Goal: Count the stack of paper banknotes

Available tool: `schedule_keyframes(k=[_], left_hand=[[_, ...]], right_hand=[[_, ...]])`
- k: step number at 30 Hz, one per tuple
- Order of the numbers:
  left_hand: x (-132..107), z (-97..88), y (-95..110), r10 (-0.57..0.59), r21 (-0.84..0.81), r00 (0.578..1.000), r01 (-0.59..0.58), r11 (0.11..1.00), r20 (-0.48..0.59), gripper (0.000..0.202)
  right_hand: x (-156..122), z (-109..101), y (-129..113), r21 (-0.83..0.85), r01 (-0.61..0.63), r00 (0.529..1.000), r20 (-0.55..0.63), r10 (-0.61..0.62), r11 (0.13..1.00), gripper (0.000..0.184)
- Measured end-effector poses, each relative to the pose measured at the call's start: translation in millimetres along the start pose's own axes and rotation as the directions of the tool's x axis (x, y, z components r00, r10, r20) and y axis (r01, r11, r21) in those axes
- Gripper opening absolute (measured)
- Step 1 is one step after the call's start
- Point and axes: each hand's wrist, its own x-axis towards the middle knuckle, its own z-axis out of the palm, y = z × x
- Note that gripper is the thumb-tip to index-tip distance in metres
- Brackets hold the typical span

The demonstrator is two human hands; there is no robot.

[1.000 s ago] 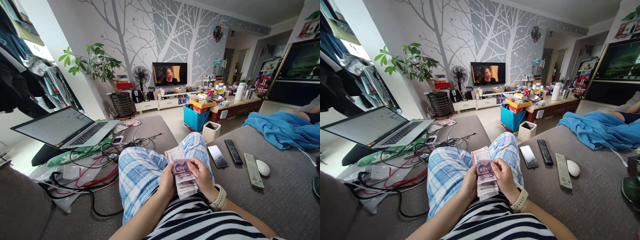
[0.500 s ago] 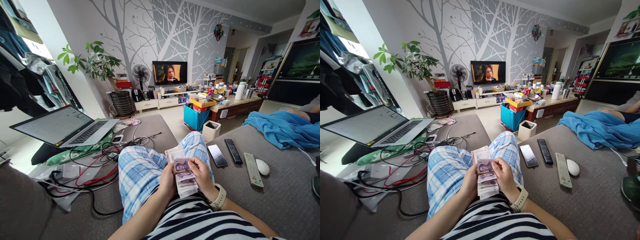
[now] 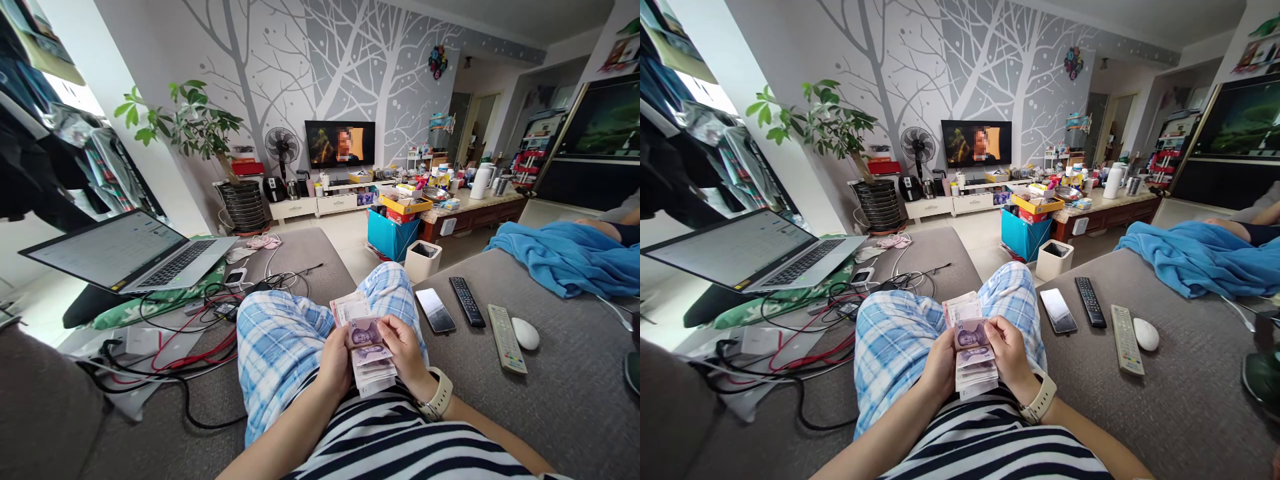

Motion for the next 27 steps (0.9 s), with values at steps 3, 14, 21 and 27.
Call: schedule_keyframes(k=[3, 14, 21, 27], left_hand=[[-1.6, 1.5, 1.2, 0.004, -0.001, 1.0, -0.004, 1.0, 0.006, 0.023], [-2.3, 0.5, 0.8, 0.017, 0.009, 1.0, -0.017, 1.0, 0.011, 0.023], [0.5, -1.3, -1.3, 0.001, -0.025, 1.0, -0.001, 1.0, 0.008, 0.026], [-0.4, -1.5, -1.3, 0.015, -0.04, 1.0, -0.015, 0.999, 0.011, 0.028]], right_hand=[[-0.1, 0.1, 0.1, 0.0, -0.002, 1.0, 0.0, 0.002, 1.0, 0.033], [0.2, -0.6, 2.4, -0.002, 0.0, 1.0, 0.011, 0.0, 1.0, 0.033], [0.0, -0.7, 7.8, 0.04, -0.007, 1.0, 0.022, 0.006, 0.999, 0.033], [0.3, -1.1, 12.9, 0.053, -0.008, 1.0, 0.023, 0.007, 0.999, 0.033]])
